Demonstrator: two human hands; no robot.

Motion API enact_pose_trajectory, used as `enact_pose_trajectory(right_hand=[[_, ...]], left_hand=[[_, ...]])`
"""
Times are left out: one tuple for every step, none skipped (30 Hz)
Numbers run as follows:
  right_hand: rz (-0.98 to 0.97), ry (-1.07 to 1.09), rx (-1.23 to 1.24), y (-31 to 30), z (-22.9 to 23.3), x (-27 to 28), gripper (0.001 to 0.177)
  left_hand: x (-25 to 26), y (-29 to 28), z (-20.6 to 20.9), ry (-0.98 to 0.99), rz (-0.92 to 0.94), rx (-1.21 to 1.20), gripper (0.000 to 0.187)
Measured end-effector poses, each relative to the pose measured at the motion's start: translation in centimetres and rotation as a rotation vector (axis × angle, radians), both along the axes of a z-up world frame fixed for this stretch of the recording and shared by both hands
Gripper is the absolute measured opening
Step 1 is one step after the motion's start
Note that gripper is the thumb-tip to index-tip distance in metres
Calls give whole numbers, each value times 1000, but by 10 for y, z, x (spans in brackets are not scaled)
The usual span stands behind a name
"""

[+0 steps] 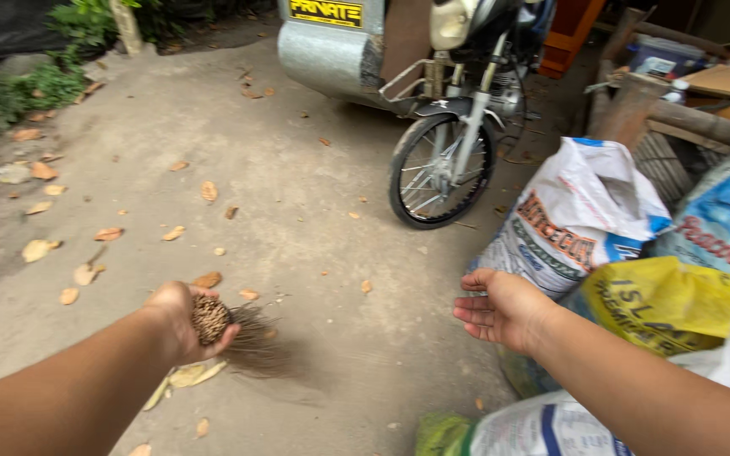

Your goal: The person sweeps leaves and debris across a dirt ground using a small broom held in one hand to form a pile.

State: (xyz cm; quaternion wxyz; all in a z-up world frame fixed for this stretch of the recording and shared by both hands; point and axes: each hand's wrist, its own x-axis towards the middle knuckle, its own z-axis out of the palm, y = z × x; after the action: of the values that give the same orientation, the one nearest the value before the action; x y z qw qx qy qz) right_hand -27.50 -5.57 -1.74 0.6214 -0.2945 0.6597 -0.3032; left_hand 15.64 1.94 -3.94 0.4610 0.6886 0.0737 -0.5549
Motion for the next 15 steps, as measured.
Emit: enact_pose_trajectory(right_hand=[[24,-16,-4,-2,1,15,19],[48,-32,-9,-4,1,32,20],[70,-46,-11,-4,2,47,21],[78,-40,-17,-4,5,58,22],[90,-38,-25,-5,8,69,23],[101,-37,-33,-5,11,80,25],[110,-28,-37,-5,15,89,26],[119,-19,-42,-5,18,96,27],[125,-9,-45,-5,21,102,28],[134,-11,-51,-5,24,108,28],[141,-11,-58,-6,28,113,28],[148,-11,-64,-7,31,119,29],[157,-10,-71,-8,34,123,29],[166,-9,-78,-9,37,128,29],[173,-6,-82,-9,40,132,29]], left_hand=[[18,5,0,-72,28,11,14],[37,13,0,-121,22,43,12],[57,22,-1,-168,15,78,12],[74,29,-2,-214,7,114,13],[90,36,0,-266,36,117,13],[106,43,4,-318,65,122,14],[119,48,8,-367,93,122,16],[132,52,15,-364,107,122,15],[143,54,26,-359,117,123,14],[150,54,36,-355,128,124,14],[151,55,44,-316,116,104,13],[150,55,52,-276,104,84,14],[146,57,59,-235,91,65,18],[141,57,65,-209,55,51,21],[135,56,69,-182,16,38,26]])
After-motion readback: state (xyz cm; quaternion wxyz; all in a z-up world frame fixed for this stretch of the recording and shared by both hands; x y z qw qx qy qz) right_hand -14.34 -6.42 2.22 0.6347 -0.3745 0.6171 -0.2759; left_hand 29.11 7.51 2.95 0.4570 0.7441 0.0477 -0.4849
